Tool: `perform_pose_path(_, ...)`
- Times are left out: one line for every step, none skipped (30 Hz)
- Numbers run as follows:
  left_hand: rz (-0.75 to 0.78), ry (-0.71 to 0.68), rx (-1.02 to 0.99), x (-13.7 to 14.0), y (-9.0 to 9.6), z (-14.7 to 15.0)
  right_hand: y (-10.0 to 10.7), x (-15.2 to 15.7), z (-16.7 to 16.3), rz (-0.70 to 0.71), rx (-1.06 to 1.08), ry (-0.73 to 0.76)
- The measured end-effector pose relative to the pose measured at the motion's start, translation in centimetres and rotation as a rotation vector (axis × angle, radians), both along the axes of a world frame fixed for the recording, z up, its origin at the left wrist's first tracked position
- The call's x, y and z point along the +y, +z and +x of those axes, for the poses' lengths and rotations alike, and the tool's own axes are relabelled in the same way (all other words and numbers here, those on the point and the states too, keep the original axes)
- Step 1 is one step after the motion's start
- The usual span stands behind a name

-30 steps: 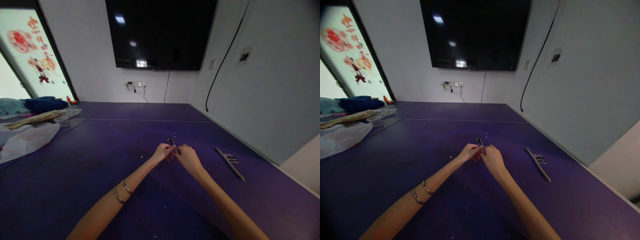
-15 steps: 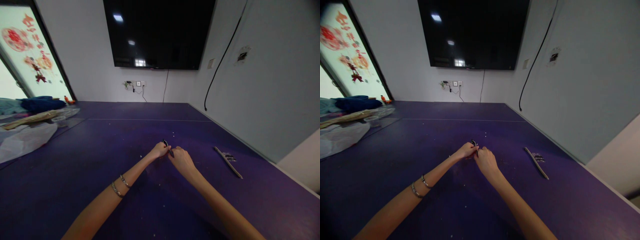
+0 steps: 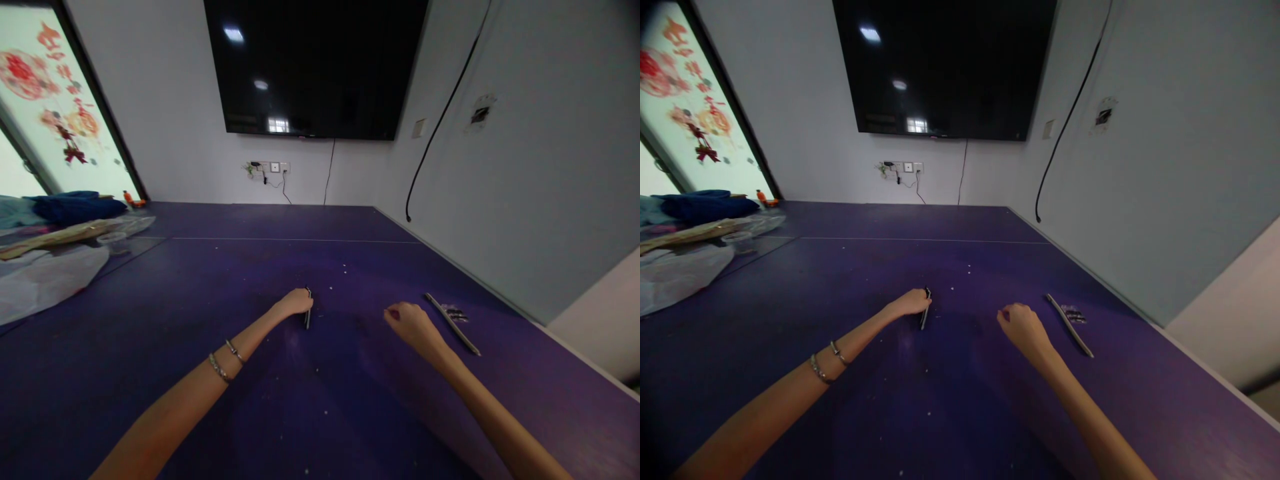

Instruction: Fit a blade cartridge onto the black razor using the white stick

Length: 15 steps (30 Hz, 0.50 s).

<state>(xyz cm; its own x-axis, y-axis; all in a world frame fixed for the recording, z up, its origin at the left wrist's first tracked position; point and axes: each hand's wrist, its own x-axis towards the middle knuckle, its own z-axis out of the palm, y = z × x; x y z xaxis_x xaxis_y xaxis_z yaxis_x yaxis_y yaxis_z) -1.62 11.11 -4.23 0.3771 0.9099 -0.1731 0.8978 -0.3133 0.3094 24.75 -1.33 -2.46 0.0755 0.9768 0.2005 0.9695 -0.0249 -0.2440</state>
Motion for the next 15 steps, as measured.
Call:
perform_pose_path(0.013,-0.001,0.009,-0.1,0.0,0.1,-0.2,0.0,0.7,-0.012,-0.001,-0.016)
perform_pose_path(0.023,-0.001,0.017,-0.2,0.0,0.2,-0.4,0.0,1.4,-0.022,-0.005,-0.031)
perform_pose_path(0.03,0.001,0.026,-0.2,-0.1,0.3,-0.6,-0.1,2.2,-0.029,-0.011,-0.04)
perform_pose_path(0.034,0.006,0.034,-0.3,-0.1,0.3,-0.8,-0.1,2.9,-0.033,-0.018,-0.047)
perform_pose_path(0.038,0.012,0.041,-0.4,-0.1,0.4,-0.9,-0.1,3.6,-0.038,-0.025,-0.052)
perform_pose_path(0.042,0.018,0.046,-0.5,-0.1,0.4,-0.9,-0.2,4.4,-0.045,-0.032,-0.055)
perform_pose_path(0.047,0.023,0.049,-0.6,-0.1,0.3,-1.0,-0.3,5.2,-0.054,-0.042,-0.062)
perform_pose_path(0.054,0.026,0.05,-0.7,-0.1,0.3,-1.0,-0.4,6.0,-0.064,-0.053,-0.08)
perform_pose_path(0.063,0.029,0.049,-0.9,0.0,0.1,-1.0,-0.5,6.9,-0.076,-0.065,-0.106)
perform_pose_path(0.073,0.031,0.046,-1.1,0.0,0.0,-1.0,-0.7,7.8,-0.087,-0.077,-0.137)
perform_pose_path(0.085,0.034,0.043,-1.3,0.0,-0.2,-1.0,-0.8,8.8,-0.095,-0.09,-0.169)
perform_pose_path(0.096,0.038,0.041,-1.7,0.0,-0.4,-1.1,-0.9,9.8,-0.104,-0.104,-0.198)
perform_pose_path(0.108,0.043,0.039,-2.0,0.0,-0.6,-1.2,-1.1,10.8,-0.118,-0.121,-0.219)
perform_pose_path(0.12,0.049,0.038,-2.4,0.0,-0.8,-1.4,-1.2,11.8,-0.14,-0.14,-0.232)
perform_pose_path(0.128,0.054,0.038,-2.8,0.0,-1.0,-1.7,-1.3,12.8,-0.17,-0.156,-0.233)
